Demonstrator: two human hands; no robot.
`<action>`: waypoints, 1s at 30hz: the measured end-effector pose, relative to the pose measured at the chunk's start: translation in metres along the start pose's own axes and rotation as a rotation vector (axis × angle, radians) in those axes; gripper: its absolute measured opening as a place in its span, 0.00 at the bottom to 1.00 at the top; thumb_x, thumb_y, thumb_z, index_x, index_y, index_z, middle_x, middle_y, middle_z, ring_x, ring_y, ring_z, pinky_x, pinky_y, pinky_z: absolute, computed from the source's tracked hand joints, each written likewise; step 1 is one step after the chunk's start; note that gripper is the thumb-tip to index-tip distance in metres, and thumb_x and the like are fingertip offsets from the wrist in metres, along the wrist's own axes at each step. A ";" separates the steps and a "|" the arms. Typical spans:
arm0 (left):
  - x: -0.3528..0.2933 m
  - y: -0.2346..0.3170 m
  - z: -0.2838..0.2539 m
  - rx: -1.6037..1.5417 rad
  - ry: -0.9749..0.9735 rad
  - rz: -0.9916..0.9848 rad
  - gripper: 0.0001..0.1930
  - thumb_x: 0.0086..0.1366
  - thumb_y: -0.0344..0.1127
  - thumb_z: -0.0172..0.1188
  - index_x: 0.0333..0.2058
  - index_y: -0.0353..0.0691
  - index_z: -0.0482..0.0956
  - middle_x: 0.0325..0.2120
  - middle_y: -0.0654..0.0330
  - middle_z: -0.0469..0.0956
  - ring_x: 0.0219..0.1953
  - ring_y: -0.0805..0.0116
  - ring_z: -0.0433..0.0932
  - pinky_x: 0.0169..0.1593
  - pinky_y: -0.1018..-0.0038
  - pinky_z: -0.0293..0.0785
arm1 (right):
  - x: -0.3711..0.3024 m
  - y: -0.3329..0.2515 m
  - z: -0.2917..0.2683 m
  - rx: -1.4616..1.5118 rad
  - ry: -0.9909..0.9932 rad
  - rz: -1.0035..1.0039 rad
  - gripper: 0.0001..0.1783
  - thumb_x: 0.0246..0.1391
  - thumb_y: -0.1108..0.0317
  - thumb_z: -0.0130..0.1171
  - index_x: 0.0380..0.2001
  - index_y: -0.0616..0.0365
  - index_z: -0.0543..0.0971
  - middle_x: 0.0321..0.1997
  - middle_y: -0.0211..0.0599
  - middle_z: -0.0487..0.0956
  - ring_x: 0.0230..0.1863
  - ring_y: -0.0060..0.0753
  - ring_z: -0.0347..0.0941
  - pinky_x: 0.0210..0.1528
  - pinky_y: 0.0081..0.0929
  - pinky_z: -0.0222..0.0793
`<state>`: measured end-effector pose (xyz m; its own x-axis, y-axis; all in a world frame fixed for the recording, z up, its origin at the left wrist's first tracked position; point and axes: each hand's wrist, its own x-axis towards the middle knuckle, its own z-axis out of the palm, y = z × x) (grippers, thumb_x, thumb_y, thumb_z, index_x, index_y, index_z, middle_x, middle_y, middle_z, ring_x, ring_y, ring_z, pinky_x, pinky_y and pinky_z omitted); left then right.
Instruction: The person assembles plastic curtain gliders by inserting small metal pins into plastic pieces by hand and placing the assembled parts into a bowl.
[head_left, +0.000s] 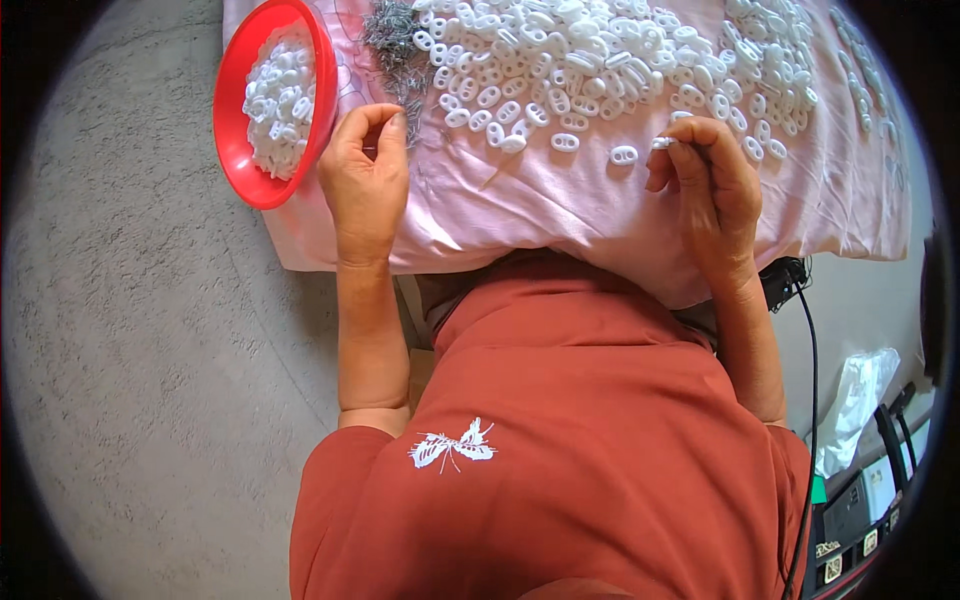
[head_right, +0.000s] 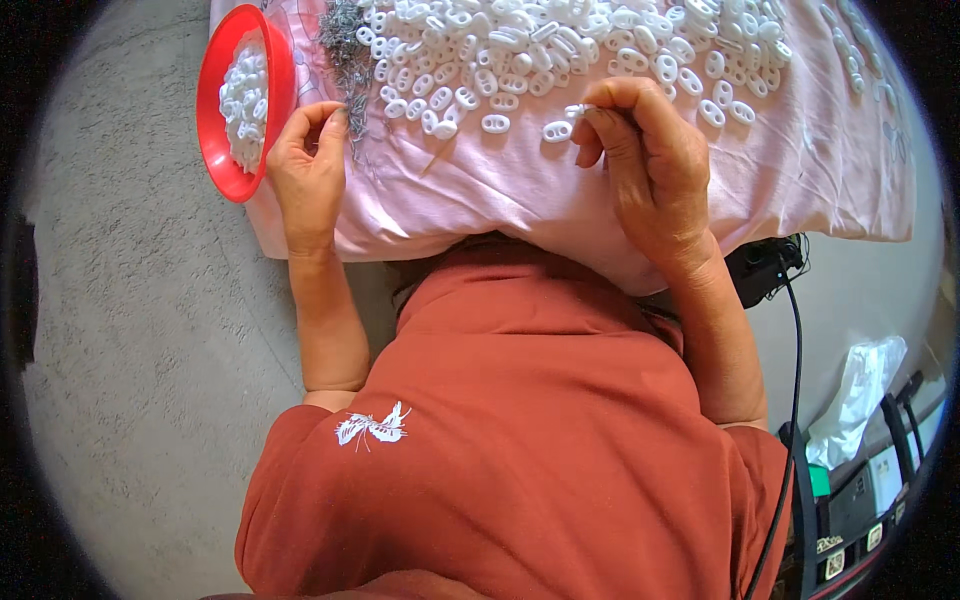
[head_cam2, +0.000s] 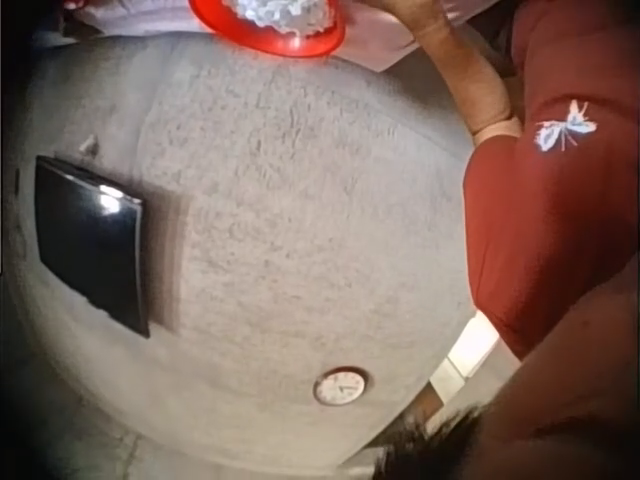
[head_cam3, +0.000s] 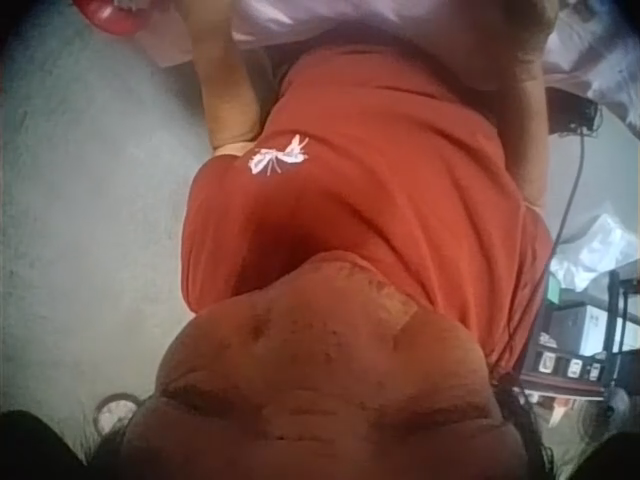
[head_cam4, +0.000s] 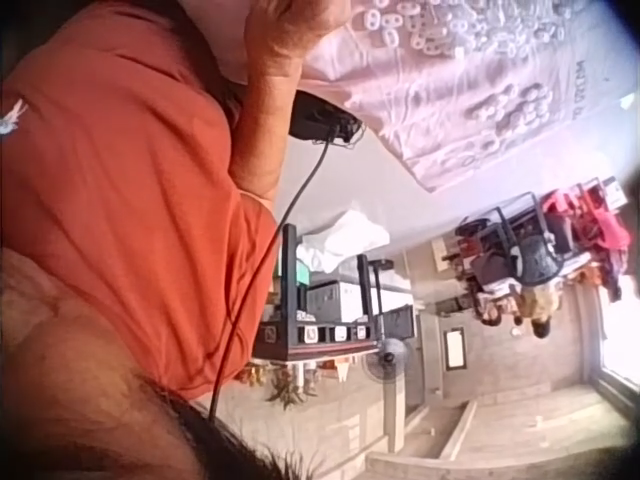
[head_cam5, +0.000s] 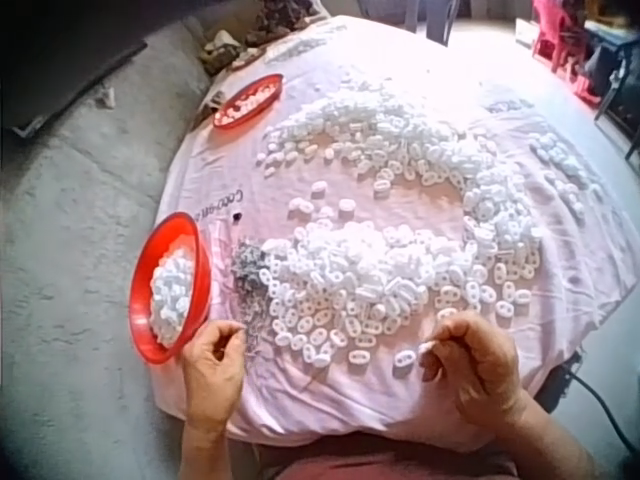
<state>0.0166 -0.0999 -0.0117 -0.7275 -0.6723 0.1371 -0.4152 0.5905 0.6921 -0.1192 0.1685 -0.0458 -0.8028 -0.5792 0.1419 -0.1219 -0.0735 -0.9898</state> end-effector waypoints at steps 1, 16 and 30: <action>0.000 -0.006 -0.003 0.004 0.004 -0.001 0.04 0.62 0.28 0.62 0.35 0.34 0.81 0.26 0.61 0.80 0.27 0.76 0.77 0.33 0.77 0.74 | 0.000 0.000 -0.001 0.002 0.000 0.007 0.04 0.63 0.80 0.51 0.40 0.64 0.74 0.27 0.31 0.76 0.26 0.19 0.71 0.31 0.16 0.69; 0.003 -0.007 0.008 0.278 -0.105 0.056 0.03 0.57 0.28 0.62 0.29 0.35 0.81 0.26 0.55 0.79 0.26 0.62 0.79 0.33 0.68 0.74 | 0.004 -0.003 0.001 -0.092 -0.029 -0.050 0.04 0.62 0.81 0.52 0.39 0.64 0.74 0.27 0.32 0.76 0.26 0.20 0.72 0.30 0.17 0.69; -0.012 0.067 0.046 -0.459 -0.332 -0.009 0.08 0.66 0.22 0.57 0.42 0.34 0.81 0.31 0.64 0.80 0.33 0.80 0.76 0.38 0.83 0.73 | 0.008 -0.009 0.011 -0.040 -0.059 0.132 0.01 0.60 0.77 0.55 0.34 0.63 0.75 0.22 0.33 0.78 0.19 0.21 0.74 0.22 0.19 0.68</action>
<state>-0.0273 -0.0313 0.0001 -0.8886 -0.4560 -0.0488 -0.1956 0.2806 0.9397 -0.1185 0.1552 -0.0363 -0.7778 -0.6285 0.0080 -0.0413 0.0384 -0.9984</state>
